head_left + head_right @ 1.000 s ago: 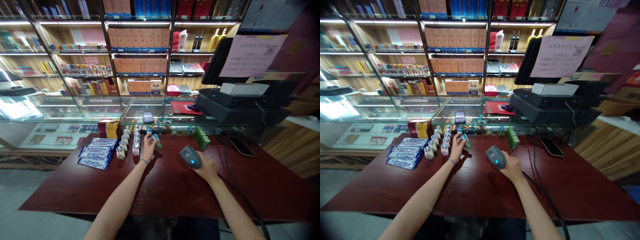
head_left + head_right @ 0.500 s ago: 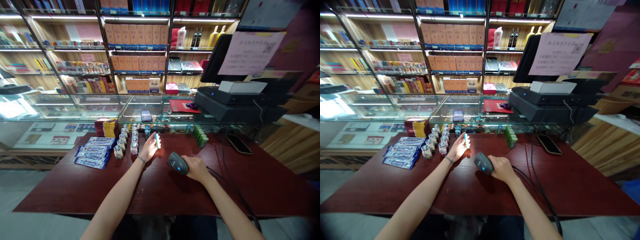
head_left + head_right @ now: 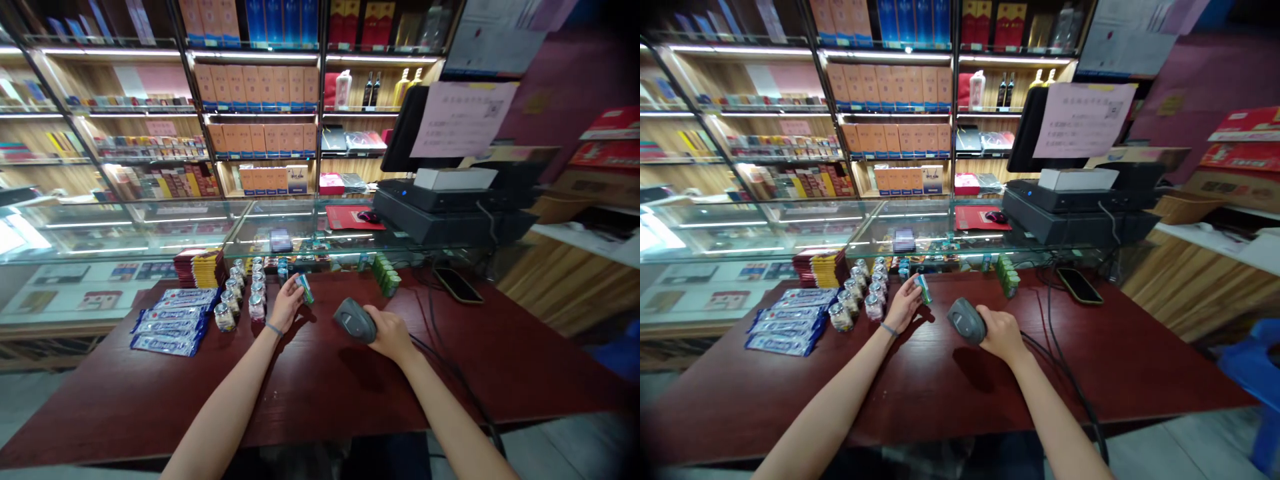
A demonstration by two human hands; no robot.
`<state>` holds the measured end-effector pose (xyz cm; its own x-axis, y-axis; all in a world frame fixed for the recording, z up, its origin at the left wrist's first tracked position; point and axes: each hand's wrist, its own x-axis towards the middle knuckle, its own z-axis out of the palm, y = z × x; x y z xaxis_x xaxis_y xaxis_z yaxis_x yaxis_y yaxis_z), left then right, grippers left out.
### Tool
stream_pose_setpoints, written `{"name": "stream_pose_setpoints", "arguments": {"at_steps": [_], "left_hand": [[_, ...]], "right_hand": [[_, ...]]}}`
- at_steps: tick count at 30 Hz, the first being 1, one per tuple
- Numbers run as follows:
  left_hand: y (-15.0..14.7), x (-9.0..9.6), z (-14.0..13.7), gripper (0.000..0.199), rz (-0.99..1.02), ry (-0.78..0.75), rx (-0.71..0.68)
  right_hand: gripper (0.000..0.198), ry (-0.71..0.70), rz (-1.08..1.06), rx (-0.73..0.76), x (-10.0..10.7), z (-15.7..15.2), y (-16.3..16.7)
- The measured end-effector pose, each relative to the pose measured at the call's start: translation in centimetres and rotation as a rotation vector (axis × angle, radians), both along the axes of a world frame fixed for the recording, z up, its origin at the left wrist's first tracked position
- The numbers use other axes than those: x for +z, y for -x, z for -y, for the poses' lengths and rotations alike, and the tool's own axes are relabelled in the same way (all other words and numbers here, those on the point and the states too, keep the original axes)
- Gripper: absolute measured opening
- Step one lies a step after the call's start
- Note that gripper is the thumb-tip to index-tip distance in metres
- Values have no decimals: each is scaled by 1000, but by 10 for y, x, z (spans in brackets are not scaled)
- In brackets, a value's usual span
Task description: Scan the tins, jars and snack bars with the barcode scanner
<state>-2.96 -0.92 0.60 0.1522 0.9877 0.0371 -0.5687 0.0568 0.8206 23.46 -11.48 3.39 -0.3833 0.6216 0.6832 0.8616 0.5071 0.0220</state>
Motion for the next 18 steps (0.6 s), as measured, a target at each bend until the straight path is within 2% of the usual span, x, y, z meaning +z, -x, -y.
{"name": "stream_pose_setpoints", "arguments": {"at_steps": [7, 11, 14, 18], "left_hand": [[-15, -10, 1, 42, -390, -208, 68], [-28, -7, 1, 37, -567, -291, 97], [-46, -2, 0, 34, -657, -325, 97], [-85, 1, -10, 30, -720, -406, 74]], "right_hand": [[32, -47, -143, -193, -1, -4, -29], [33, -64, -208, -280, -1, -5, -43], [33, -81, -236, -337, 0, -5, -50], [35, -92, -306, -396, 1, -4, -58]]}}
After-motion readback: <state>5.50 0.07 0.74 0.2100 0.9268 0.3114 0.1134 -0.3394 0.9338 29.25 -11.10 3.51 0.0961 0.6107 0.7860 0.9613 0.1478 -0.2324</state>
